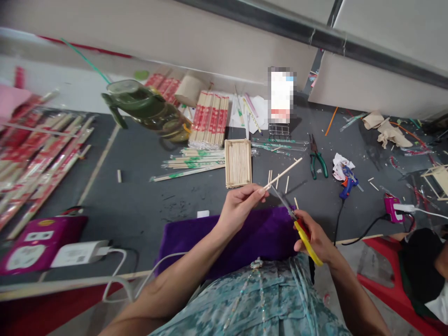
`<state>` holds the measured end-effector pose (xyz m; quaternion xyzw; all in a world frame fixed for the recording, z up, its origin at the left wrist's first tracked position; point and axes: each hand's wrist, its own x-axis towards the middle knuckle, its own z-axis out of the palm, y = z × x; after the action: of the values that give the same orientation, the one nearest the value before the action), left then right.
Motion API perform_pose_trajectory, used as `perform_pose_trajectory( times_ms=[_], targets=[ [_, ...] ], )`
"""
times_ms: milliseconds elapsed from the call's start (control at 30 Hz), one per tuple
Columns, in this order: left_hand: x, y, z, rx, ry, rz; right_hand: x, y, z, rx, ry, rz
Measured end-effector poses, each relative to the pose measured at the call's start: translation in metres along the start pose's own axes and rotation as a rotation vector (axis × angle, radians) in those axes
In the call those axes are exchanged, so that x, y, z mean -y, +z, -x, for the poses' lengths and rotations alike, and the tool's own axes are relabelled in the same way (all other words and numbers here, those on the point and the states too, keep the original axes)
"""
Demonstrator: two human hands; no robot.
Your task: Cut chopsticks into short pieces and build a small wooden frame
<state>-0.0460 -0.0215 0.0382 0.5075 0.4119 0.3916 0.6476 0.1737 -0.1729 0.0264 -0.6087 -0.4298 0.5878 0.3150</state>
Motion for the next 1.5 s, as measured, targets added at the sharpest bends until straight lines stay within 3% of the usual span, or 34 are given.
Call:
perform_pose_trajectory(
  times_ms=[167, 633, 867, 1100, 1300, 1500],
  targets=[
    [-0.005, 0.004, 0.004, 0.091, 0.019, -0.099, 0.009, 0.010, -0.008, 0.051, -0.018, -0.105],
    [-0.008, 0.001, 0.000, 0.188, 0.053, -0.191, 0.022, 0.014, -0.010, 0.037, -0.027, -0.063],
    [0.000, 0.002, -0.002, 0.225, 0.027, -0.166, 0.025, 0.025, -0.012, -0.018, -0.085, -0.008],
    [0.015, 0.006, -0.003, 0.240, -0.028, -0.136, 0.022, 0.033, -0.014, -0.113, -0.043, 0.115],
    [0.024, 0.004, -0.006, 0.231, -0.094, -0.098, 0.022, 0.036, -0.019, -0.123, -0.024, 0.186],
    [0.027, 0.006, -0.013, 0.267, -0.133, -0.078, 0.017, 0.037, -0.023, -0.173, -0.031, 0.159]
  ],
)
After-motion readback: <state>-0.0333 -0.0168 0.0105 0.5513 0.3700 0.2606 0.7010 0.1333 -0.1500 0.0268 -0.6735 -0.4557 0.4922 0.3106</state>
